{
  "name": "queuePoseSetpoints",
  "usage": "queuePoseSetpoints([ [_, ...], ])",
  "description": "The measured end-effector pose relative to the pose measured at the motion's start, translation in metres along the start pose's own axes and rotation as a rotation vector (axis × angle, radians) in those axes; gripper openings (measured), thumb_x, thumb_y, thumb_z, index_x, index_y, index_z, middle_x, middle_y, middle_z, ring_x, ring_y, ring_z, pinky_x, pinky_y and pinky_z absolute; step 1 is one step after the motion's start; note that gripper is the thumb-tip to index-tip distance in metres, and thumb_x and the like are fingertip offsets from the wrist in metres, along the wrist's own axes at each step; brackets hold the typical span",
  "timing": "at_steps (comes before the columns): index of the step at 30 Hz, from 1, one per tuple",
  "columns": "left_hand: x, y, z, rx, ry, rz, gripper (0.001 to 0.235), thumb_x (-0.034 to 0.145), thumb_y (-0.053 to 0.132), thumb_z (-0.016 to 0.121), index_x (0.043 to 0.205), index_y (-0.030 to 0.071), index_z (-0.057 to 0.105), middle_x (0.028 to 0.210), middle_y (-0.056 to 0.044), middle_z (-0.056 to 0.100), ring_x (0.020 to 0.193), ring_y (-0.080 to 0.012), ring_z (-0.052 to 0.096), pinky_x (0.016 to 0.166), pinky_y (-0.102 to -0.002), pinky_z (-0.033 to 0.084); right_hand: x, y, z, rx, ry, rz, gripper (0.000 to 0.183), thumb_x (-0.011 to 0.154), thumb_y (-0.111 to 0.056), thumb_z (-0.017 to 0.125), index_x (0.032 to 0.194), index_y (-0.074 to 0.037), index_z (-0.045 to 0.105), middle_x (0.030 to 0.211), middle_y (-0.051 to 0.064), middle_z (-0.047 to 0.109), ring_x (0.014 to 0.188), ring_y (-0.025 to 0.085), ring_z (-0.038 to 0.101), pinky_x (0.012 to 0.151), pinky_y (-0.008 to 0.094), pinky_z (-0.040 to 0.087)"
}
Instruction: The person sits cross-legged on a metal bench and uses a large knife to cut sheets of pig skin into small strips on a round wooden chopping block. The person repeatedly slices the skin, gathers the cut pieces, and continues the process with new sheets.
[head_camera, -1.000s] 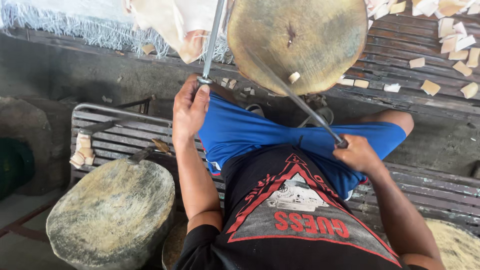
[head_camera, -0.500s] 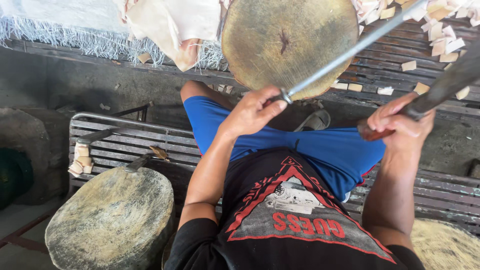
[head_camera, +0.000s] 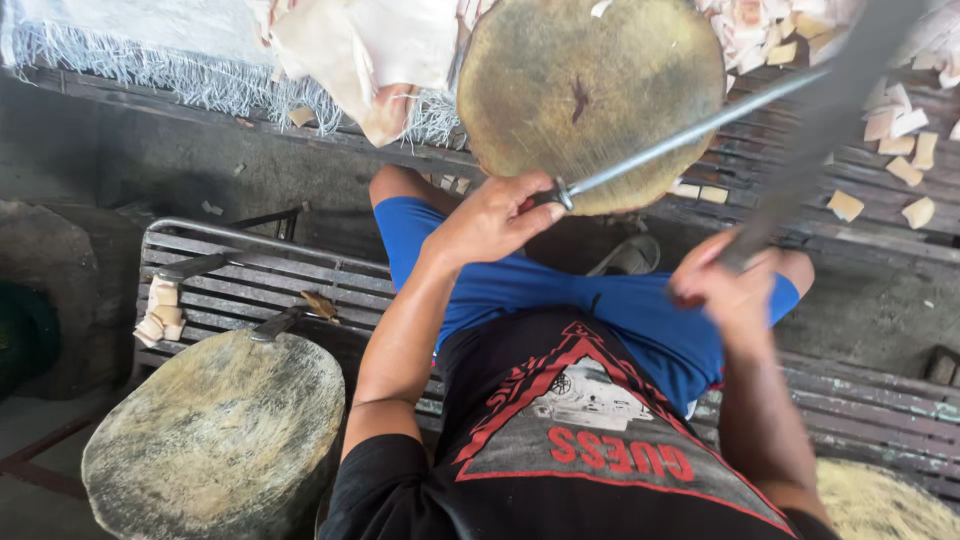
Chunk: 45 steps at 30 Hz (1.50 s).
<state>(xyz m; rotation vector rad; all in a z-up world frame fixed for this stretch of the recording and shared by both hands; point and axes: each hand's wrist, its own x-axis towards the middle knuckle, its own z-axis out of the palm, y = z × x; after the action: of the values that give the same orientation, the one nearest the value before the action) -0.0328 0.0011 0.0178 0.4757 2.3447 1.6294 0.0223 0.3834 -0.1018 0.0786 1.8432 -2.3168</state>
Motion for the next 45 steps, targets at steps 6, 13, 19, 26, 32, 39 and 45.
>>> queuePoseSetpoints([
  [6,0.009,0.007,-0.001,0.004,0.045,0.084,0.025,0.101,0.025,0.068,0.109,0.002,0.065,0.081,-0.014,0.061,0.071,-0.0248,0.06,0.064,-0.039,0.048,0.095,-0.04,0.042,0.055,-0.06,-0.01,0.017,0.069,0.007,0.062,0.081,-0.004,0.058,0.063,0.009,0.06,0.049,0.02,0.057,0.045,0.034,0.044],
  [13,0.065,-0.107,-0.048,0.106,0.549,-0.096,0.035,0.102,0.035,0.061,0.113,0.002,0.066,0.091,-0.017,0.072,0.089,-0.0346,0.074,0.081,-0.042,0.056,0.028,0.029,0.093,-0.175,-0.235,0.407,0.016,0.073,0.009,0.063,0.086,0.002,0.059,0.063,0.006,0.058,0.049,0.014,0.054,0.045,0.03,0.041],
  [19,0.143,-0.192,-0.076,0.433,0.692,-0.299,0.044,0.098,0.043,0.066,0.121,0.005,0.067,0.119,-0.022,0.067,0.113,-0.0441,0.063,0.096,-0.05,0.051,0.102,0.005,0.132,-0.007,-0.048,0.233,0.028,0.091,-0.002,0.061,0.118,-0.006,0.054,0.06,0.01,0.054,0.045,0.017,0.051,0.046,0.034,0.045],
  [26,0.088,-0.212,-0.14,0.801,1.022,-0.631,0.078,0.079,0.045,0.078,0.132,-0.005,0.049,0.129,-0.025,0.059,0.115,-0.0453,0.056,0.09,-0.059,0.046,0.114,0.003,0.141,-0.013,0.041,0.421,0.025,0.1,-0.014,0.062,0.118,0.002,0.058,0.083,0.015,0.066,0.053,0.021,0.057,0.048,0.037,0.047],
  [32,0.091,-0.232,-0.143,0.319,0.973,-0.708,0.037,0.092,0.036,0.076,0.106,0.001,0.071,0.1,-0.014,0.069,0.098,-0.0308,0.059,0.086,-0.048,0.048,0.132,0.001,0.135,0.024,-0.001,0.567,0.037,0.087,-0.007,0.059,0.124,-0.004,0.055,0.091,0.011,0.069,0.061,0.021,0.064,0.053,0.04,0.053],
  [39,0.083,-0.24,-0.163,-0.225,1.05,-0.188,0.022,0.095,0.018,0.077,0.101,-0.002,0.071,0.082,-0.002,0.07,0.075,-0.0121,0.061,0.069,-0.029,0.052,0.113,0.002,0.109,0.31,0.003,0.593,0.025,0.102,-0.025,0.06,0.12,-0.007,0.059,0.073,0.01,0.057,0.048,0.019,0.051,0.043,0.036,0.043],
  [45,0.08,-0.075,-0.187,0.039,0.759,0.08,0.013,0.102,0.012,0.076,0.104,-0.001,0.076,0.087,-0.005,0.073,0.075,-0.0105,0.059,0.068,-0.028,0.048,0.078,-0.011,0.07,0.021,-0.037,0.283,0.014,0.094,-0.001,0.056,0.108,-0.003,0.058,0.09,0.009,0.067,0.063,0.016,0.06,0.056,0.034,0.05],
])
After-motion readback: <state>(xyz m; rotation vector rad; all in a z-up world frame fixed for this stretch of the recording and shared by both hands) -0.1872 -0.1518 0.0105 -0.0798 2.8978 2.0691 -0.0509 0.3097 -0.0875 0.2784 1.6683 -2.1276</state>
